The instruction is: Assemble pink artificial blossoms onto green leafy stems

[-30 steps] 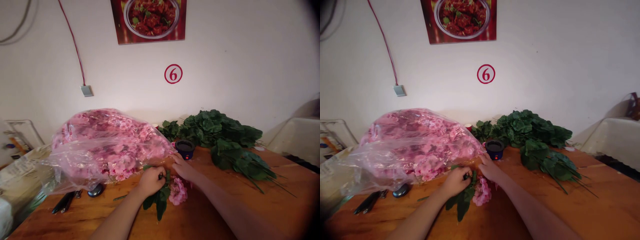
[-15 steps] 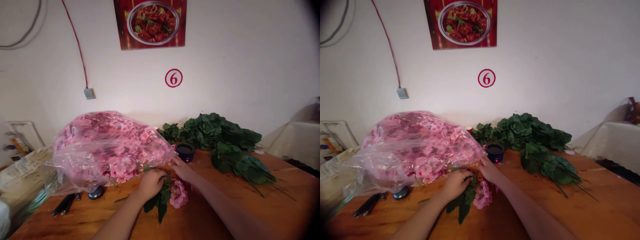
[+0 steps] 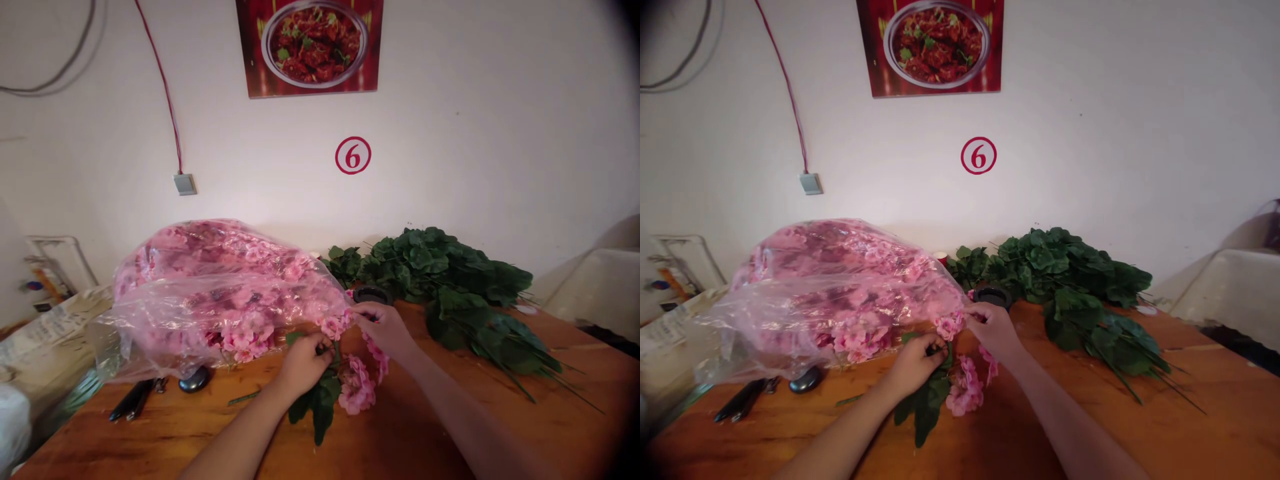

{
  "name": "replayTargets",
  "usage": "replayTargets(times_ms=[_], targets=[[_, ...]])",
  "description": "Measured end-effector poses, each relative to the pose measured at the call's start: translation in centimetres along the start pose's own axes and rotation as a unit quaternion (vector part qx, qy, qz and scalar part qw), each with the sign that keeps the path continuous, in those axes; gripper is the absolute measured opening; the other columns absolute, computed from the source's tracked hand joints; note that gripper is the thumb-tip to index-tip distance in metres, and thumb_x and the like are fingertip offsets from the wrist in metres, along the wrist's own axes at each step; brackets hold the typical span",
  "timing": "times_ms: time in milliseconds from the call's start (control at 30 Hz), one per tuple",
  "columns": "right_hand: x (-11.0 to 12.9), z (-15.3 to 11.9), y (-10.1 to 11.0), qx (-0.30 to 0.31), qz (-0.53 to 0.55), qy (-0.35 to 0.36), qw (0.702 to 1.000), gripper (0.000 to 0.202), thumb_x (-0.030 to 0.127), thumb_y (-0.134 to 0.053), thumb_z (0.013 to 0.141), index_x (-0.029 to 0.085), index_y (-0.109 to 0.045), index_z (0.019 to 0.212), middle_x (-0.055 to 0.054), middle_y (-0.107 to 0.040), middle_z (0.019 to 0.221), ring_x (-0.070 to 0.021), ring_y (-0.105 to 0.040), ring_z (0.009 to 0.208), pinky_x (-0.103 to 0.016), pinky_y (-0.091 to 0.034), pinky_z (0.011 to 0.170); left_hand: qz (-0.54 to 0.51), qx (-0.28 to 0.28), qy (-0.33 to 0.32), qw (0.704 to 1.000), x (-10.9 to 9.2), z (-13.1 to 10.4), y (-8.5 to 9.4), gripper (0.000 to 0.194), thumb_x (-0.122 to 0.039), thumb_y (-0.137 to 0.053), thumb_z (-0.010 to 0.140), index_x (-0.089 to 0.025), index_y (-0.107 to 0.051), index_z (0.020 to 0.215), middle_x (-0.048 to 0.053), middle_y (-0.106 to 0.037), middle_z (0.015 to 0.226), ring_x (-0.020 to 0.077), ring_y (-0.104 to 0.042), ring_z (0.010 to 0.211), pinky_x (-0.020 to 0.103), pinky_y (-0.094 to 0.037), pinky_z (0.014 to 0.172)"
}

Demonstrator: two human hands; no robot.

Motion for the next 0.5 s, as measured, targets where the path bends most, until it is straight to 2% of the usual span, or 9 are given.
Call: replayTargets(times_ms=[100, 267, 500], targets=[[0.1, 0.0, 0.8, -0.029, 0.041, -0.006, 0.999, 0.020, 0.028, -0.058, 0.076, 0.020, -0.073, 0.085, -0.005, -0.072, 0.089, -0.0202, -0.066, 0.077, -0.030, -0.054, 0.066, -0.011, -0.003, 0.015, 1.000, 0.1, 0.0, 0.1, 0.015, -0.026, -0.053, 0.079, -0.017, -0.066, 0.080, 0.001, -0.066, 0.075, 0.0147, -0.057, 0.068, 0.023, -0.040, 0.064], [1.1, 0.2, 2.3, -0.072, 0.075, 0.028, 0.994, 0.016, 0.024, -0.058, 0.074, 0.019, -0.072, 0.080, -0.007, -0.072, 0.086, -0.0209, -0.066, 0.083, -0.032, -0.053, 0.076, -0.008, -0.008, 0.023, 1.000, 0.0, -0.1, 0.1, 0.016, -0.028, -0.054, 0.078, -0.017, -0.066, 0.079, 0.001, -0.066, 0.073, 0.0150, -0.057, 0.068, 0.024, -0.041, 0.065], [3.6, -0.7, -0.5, 0.047, 0.012, 0.109, 0.993, 0.019, 0.016, -0.056, 0.073, 0.022, -0.073, 0.078, -0.005, -0.072, 0.086, -0.0198, -0.066, 0.082, -0.032, -0.052, 0.076, 0.040, 0.005, -0.005, 0.999, -0.7, -0.4, 0.2, 0.017, -0.031, -0.057, 0.077, -0.018, -0.066, 0.083, 0.003, -0.068, 0.079, 0.0181, -0.059, 0.074, 0.025, -0.039, 0.065]])
Point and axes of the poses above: each hand's wrist, its own z-axis towards the middle knuckle, its own y-axis out of the back of the hand, x = y × z, the point moved 7 cm from there along z, towards the middle knuckle
